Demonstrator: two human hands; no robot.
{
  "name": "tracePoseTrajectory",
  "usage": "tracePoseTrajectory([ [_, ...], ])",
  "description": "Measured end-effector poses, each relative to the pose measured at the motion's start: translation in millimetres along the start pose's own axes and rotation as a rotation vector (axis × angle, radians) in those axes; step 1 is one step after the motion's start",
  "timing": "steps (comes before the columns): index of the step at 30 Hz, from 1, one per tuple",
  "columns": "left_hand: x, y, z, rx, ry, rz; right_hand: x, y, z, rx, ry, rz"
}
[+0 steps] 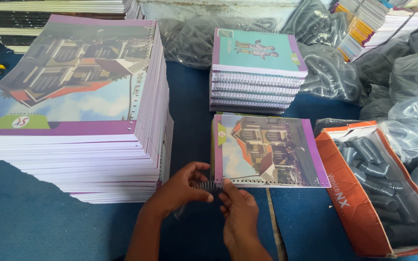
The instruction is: The person binds a stack of printed pages into a notebook by inserting a plastic spiral coil through the pre-punched holes. They align the coil with the holes and push it through by hand, then place the finished notebook on a growing stack.
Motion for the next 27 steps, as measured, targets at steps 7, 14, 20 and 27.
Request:
tracePoseTrajectory([
  [7,0.5,0.8,3.8,-0.011,-0.017,-0.132,3.6,0.0,-2.8,-0.024,-0.031,-0.015],
  [14,2.8,-5.1,9.3,-0.004,-0.046,-0.130,-1.8,-6.0,-4.5,0.063,-0.139,0.051],
  [20,2.9,-8.5,11.8,-0.064,0.026,-0.049,1.1,-1.7,0.2,0.046,-0.141,-0.095],
  [27,12.2,-22.4,24.6,-0.106,0.039,-0.078,-2.0,-4.9,5.2,0.111,-0.179,-0.122],
])
Point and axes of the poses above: each hand's wrist, its own z-axis towards the middle knuckle, its own y-axis out of the back of the hand, x = y × z, the point moved 4 cm from there along z, towards the middle knuckle, and after that the axes turned 1 degree about -z, right-handed, at the moved point
